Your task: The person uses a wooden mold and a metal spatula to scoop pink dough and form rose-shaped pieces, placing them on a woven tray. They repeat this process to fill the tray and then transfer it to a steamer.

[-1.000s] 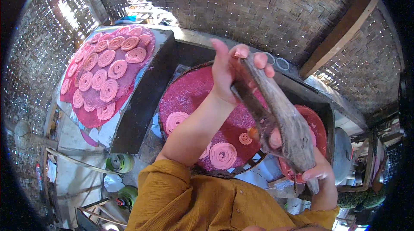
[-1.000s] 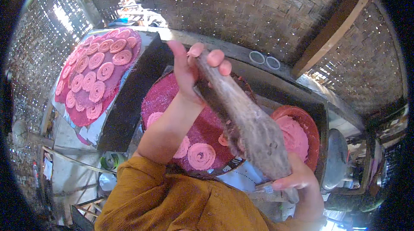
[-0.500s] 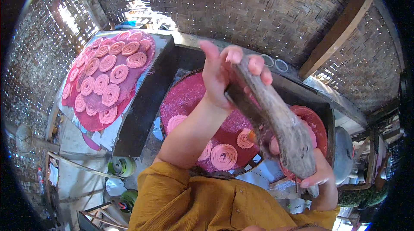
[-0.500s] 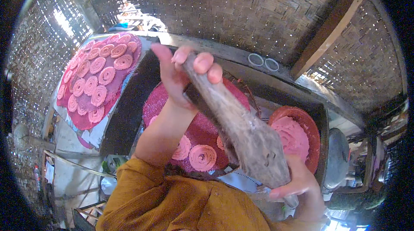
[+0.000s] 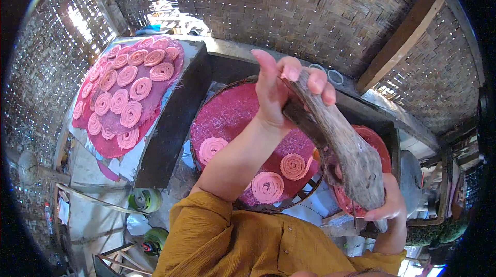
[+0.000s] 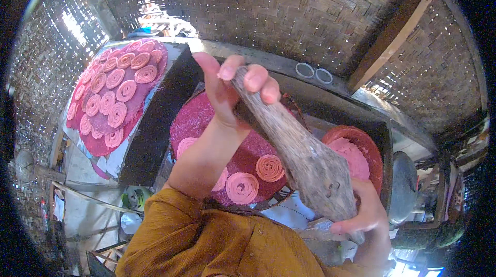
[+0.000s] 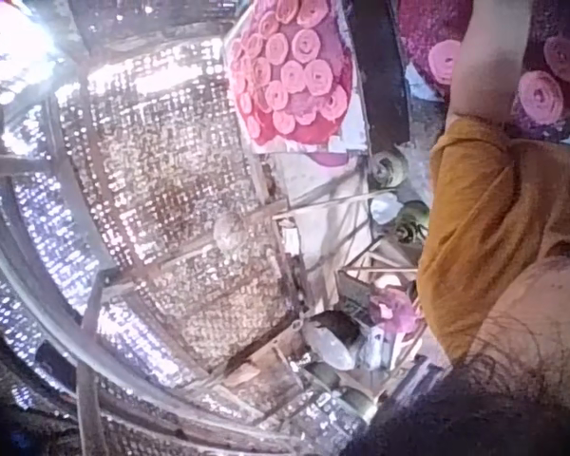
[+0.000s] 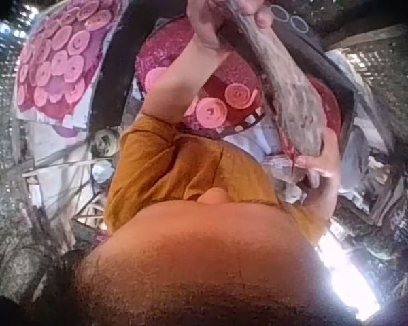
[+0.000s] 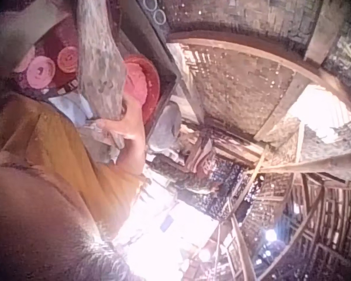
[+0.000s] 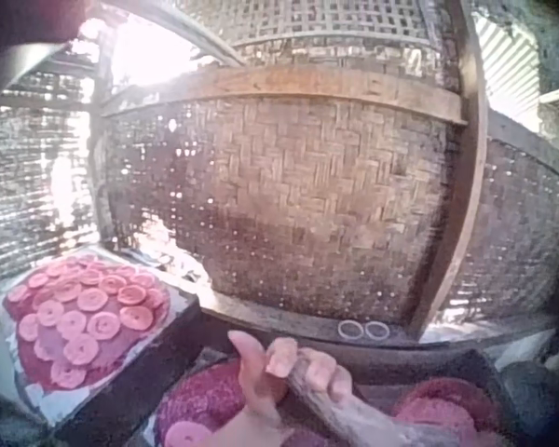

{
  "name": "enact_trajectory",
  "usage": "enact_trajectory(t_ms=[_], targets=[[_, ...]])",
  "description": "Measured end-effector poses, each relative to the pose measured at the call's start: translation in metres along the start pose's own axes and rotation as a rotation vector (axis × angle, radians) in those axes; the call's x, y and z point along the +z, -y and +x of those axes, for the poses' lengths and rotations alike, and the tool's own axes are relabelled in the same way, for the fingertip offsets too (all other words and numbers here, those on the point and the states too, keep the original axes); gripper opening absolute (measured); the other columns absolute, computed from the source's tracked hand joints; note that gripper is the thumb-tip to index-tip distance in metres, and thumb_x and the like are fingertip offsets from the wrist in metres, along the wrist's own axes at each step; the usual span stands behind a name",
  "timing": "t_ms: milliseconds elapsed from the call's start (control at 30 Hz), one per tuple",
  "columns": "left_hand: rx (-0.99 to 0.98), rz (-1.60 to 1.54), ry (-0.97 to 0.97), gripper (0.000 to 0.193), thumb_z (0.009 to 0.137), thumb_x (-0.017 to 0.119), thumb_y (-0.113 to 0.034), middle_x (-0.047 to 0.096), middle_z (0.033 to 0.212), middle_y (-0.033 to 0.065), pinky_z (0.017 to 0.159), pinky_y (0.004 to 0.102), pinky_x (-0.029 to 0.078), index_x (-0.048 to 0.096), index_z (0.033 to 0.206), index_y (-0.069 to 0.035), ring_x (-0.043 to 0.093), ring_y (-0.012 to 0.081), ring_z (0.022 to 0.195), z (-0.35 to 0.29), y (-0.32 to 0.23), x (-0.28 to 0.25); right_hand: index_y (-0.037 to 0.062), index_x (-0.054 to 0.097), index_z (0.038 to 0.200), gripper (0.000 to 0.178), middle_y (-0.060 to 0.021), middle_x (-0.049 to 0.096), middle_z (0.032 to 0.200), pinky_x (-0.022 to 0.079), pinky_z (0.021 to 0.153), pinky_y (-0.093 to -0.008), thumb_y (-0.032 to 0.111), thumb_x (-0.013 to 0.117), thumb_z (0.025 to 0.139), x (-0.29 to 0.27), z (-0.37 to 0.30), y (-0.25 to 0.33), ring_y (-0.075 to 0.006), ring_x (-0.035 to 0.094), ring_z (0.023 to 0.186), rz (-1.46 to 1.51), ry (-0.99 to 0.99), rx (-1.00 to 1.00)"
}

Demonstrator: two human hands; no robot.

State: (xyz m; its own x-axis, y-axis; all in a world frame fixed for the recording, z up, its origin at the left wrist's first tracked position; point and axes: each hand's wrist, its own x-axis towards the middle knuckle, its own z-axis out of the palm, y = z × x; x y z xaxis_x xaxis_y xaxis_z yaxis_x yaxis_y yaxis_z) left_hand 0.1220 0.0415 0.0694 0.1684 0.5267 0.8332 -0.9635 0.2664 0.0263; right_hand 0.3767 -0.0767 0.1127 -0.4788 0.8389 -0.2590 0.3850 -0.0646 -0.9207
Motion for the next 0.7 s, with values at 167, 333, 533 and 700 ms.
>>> enact_trajectory(t_ms=[167, 333, 533, 700], targets=[[-0.033, 0.085, -0.041, 0.058, 0.081, 0.023, -0.063, 0.057, 0.086, 0.0137, 0.074, 0.0423, 0.044, 0.058, 0.078, -0.018, 0.054, 0.0344, 0.083, -0.001, -0.021, 0.004, -0.0053, 0.055, 0.100, 0.069, -0.0077, 0.058, 0.094, 0.038, 0.080, -0.0267, 0.027, 0.079, 0.043, 0.009, 0.018, -0.003, -0.0141, 0.051, 0.087, 0.001, 0.050, -0.019], [-0.102, 0.135, -0.375, 0.063, 0.081, 0.023, -0.063, 0.057, 0.097, 0.0136, 0.082, 0.0436, 0.042, 0.058, 0.091, -0.012, 0.052, 0.0308, 0.092, -0.009, -0.039, 0.015, -0.0052, 0.051, 0.106, 0.073, -0.0060, 0.055, 0.098, 0.036, 0.082, -0.0266, 0.025, 0.078, 0.045, 0.026, 0.031, -0.015, -0.0134, 0.049, 0.091, 0.135, 0.085, 0.046], [-0.541, 0.694, -0.963, 0.069, 0.081, 0.025, -0.063, 0.050, 0.115, 0.0108, 0.093, 0.0405, 0.033, 0.041, 0.121, -0.009, 0.045, 0.0247, 0.110, -0.063, -0.027, -0.010, -0.0058, 0.049, 0.108, 0.075, -0.0053, 0.055, 0.098, 0.035, 0.083, -0.0265, 0.023, 0.077, 0.044, 0.026, 0.033, -0.043, -0.0145, 0.049, 0.091, 0.343, -0.020, -0.059], [-0.310, 0.385, -0.681, 0.079, 0.075, 0.022, -0.071, 0.043, 0.123, 0.0130, 0.097, 0.0428, 0.028, 0.036, 0.126, -0.011, 0.043, 0.0267, 0.112, -0.032, -0.026, -0.001, -0.0055, 0.051, 0.105, 0.073, -0.0055, 0.056, 0.095, 0.036, 0.081, -0.0265, 0.023, 0.077, 0.044, 0.025, 0.026, -0.026, -0.0152, 0.050, 0.088, 0.444, -0.129, -0.146]])
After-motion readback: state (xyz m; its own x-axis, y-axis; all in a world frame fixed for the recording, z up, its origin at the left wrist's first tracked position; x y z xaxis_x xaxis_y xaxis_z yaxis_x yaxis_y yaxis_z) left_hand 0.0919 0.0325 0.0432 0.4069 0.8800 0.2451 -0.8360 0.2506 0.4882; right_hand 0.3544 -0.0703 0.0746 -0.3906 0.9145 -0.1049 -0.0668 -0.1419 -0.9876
